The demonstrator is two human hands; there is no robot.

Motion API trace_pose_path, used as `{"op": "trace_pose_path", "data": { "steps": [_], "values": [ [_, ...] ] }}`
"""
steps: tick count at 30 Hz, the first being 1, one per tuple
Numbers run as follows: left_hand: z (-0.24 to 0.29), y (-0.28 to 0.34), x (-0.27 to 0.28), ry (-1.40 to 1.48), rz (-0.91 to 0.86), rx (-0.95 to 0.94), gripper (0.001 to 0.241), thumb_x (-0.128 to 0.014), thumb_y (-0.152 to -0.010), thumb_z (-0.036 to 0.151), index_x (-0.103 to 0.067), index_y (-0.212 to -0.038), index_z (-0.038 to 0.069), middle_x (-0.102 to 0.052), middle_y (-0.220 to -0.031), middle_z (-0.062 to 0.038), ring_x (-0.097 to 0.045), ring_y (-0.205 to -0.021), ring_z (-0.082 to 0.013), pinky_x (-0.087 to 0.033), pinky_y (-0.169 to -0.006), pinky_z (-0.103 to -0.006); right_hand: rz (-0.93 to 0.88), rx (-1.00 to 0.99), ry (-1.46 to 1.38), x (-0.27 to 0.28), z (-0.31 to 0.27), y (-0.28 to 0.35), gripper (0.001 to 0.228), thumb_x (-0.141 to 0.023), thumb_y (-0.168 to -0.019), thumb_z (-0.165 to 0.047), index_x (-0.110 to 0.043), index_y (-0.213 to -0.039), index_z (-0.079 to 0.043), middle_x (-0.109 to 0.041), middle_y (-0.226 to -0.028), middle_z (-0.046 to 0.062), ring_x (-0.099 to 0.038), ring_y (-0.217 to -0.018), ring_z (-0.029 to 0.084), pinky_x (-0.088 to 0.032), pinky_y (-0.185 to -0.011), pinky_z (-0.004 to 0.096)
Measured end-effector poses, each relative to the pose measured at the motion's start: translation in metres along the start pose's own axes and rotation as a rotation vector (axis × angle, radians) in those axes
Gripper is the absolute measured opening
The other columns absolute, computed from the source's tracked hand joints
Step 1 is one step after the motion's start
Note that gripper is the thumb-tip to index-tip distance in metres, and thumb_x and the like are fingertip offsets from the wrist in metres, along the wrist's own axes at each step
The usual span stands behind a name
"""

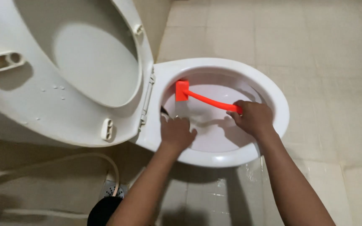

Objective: The person scrubs the inside of a white toilet bowl using an orange toilet brush. They then flush the toilet, close the lid, and place the brush on the floor before picking up a spray bottle.

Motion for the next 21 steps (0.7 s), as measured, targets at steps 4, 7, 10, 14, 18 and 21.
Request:
{"op": "trace_pose_path", "data": {
  "steps": [4,7,10,14,18,21],
  "values": [
    [-0.012,0.003,0.024,0.011,0.003,-0.105,0.041,-0.062,-0.088,0.047,-0.071,-0.105,0.011,-0.073,-0.104,-0.013,-0.068,-0.101,-0.0328,-0.038,-0.101,-0.0542,0.148,0.091,0.0,-0.006,-0.014,0.023,0.029,-0.07,-0.09,-0.045,-0.078,-0.1,-0.019,-0.074,-0.079,0.005,-0.071,-0.071,0.028,-0.054,-0.061,0.044],
    [-0.007,0.008,0.041,0.132,-0.018,-0.142,0.035,-0.063,-0.09,0.044,-0.072,-0.1,0.012,-0.074,-0.1,-0.009,-0.068,-0.097,-0.0308,-0.041,-0.096,-0.052,0.137,0.087,0.045,-0.004,-0.021,0.032,0.027,-0.07,-0.09,-0.043,-0.075,-0.096,-0.017,-0.072,-0.076,0.005,-0.07,-0.068,0.028,-0.054,-0.06,0.043],
    [-0.007,0.014,0.051,0.233,-0.053,-0.103,0.035,-0.065,-0.089,0.043,-0.072,-0.103,0.012,-0.075,-0.095,-0.008,-0.069,-0.092,-0.0299,-0.044,-0.09,-0.0488,0.057,0.075,0.071,0.002,-0.023,0.038,0.025,-0.068,-0.092,-0.043,-0.076,-0.1,-0.02,-0.072,-0.073,0.006,-0.07,-0.067,0.028,-0.053,-0.058,0.044],
    [-0.008,0.007,0.049,0.269,-0.021,-0.088,0.041,-0.065,-0.089,0.044,-0.071,-0.113,0.011,-0.075,-0.095,-0.01,-0.07,-0.089,-0.0303,-0.045,-0.087,-0.0474,-0.018,-0.077,0.156,0.032,-0.026,0.054,0.028,-0.065,-0.093,-0.047,-0.076,-0.101,-0.023,-0.073,-0.078,0.006,-0.072,-0.07,0.029,-0.055,-0.061,0.044],
    [-0.01,0.009,0.041,0.271,0.003,-0.076,0.043,-0.065,-0.089,0.044,-0.072,-0.115,0.011,-0.075,-0.1,-0.011,-0.07,-0.091,-0.0311,-0.044,-0.088,-0.0475,-0.144,-0.403,0.1,0.07,-0.032,0.073,0.032,-0.064,-0.094,-0.052,-0.076,-0.115,-0.032,-0.078,-0.081,0.005,-0.076,-0.076,0.027,-0.06,-0.067,0.044],
    [-0.012,0.009,0.042,0.293,0.021,-0.074,0.043,-0.065,-0.088,0.044,-0.072,-0.115,0.011,-0.075,-0.103,-0.012,-0.07,-0.092,-0.0311,-0.044,-0.088,-0.0472,-0.153,-0.447,0.105,0.071,-0.032,0.071,0.033,-0.065,-0.095,-0.052,-0.077,-0.119,-0.033,-0.079,-0.085,0.006,-0.076,-0.079,0.028,-0.06,-0.069,0.044]
  ]
}}
Point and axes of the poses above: each hand's wrist, its own y-axis away from the middle knuckle, its own x-axis out of the back of the hand, z = x × y, the point moved 1 cm from there along -y, towards the middle knuckle
